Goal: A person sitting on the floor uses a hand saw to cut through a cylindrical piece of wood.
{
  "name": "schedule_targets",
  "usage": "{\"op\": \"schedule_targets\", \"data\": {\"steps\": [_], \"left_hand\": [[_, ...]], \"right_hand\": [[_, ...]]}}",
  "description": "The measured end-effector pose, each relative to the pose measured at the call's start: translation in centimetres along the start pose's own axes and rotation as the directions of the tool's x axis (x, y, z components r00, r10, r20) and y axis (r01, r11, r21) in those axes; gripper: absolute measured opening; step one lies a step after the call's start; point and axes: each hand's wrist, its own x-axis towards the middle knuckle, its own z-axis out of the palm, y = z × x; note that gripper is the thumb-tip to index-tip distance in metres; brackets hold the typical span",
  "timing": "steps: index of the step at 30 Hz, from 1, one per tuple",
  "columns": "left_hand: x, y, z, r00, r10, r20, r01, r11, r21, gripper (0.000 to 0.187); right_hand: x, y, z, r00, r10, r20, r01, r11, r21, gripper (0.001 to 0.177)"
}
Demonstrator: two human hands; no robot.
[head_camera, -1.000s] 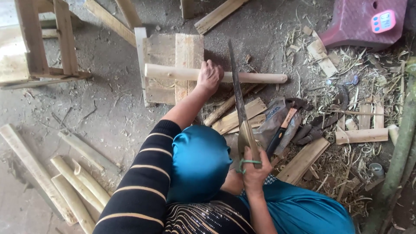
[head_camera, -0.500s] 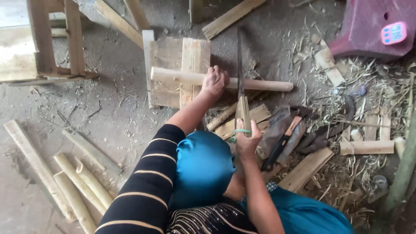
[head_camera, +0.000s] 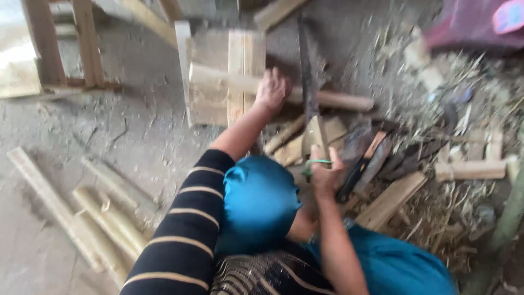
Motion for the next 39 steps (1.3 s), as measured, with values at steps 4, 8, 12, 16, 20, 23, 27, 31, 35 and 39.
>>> {"op": "schedule_targets", "data": {"steps": [4, 8, 12, 16, 20, 23, 27, 31, 35, 39], "left_hand": [[2.1, 0.1, 5.9, 0.973, -0.065, -0.222, 0.046, 0.995, -0.091, 0.012], [2.2, 0.1, 4.5, 0.994, -0.073, -0.080, 0.069, 0.996, -0.048, 0.020], [1.6, 0.1, 3.3, 0.992, -0.001, 0.128, -0.016, 0.991, 0.129, 0.037], [1.6, -0.4, 2.6, 0.998, -0.018, 0.066, 0.009, 0.991, 0.136, 0.024], [1.0, -1.7, 1.1, 0.997, 0.068, 0.044, -0.062, 0.992, -0.114, 0.027], [1.6, -1.6, 1.8, 0.995, 0.055, -0.084, -0.068, 0.986, -0.154, 0.027], [0.6, -1.6, 1.3, 0.950, -0.067, -0.305, 0.020, 0.987, -0.157, 0.030], [2.1, -2.1, 2.8, 0.965, -0.149, -0.217, 0.117, 0.981, -0.152, 0.036], [2.5, -2.6, 1.4, 0.997, -0.065, 0.049, 0.069, 0.994, -0.085, 0.024], [3.9, -3.8, 1.1, 0.974, 0.022, 0.225, -0.006, 0.997, -0.071, 0.029]], "right_hand": [[-1.8, -3.9, -0.6, 0.999, 0.021, 0.048, -0.023, 0.999, 0.041, 0.021], [-6.1, -3.2, -4.7, 0.938, 0.318, 0.138, -0.295, 0.942, -0.162, 0.045], [-7.8, -5.1, -9.0, 0.997, 0.046, 0.068, -0.048, 0.998, 0.035, 0.031], [-6.8, -5.0, -11.0, 0.955, 0.076, 0.287, -0.105, 0.991, 0.085, 0.022], [-6.1, -3.6, -12.6, 0.809, 0.230, 0.542, -0.521, 0.707, 0.478, 0.041], [-5.4, -4.4, -13.5, 0.808, 0.211, 0.551, -0.538, 0.646, 0.542, 0.038], [-5.8, -3.9, -13.0, 0.904, 0.163, 0.395, -0.342, 0.830, 0.441, 0.033], [-5.2, -7.6, -11.8, 0.926, -0.037, 0.375, -0.031, 0.984, 0.174, 0.033], [-6.2, -8.2, -11.2, 0.953, -0.012, 0.302, -0.020, 0.995, 0.100, 0.026], [-6.8, -8.3, -11.3, 0.954, -0.018, 0.298, -0.006, 0.997, 0.082, 0.027]]}}
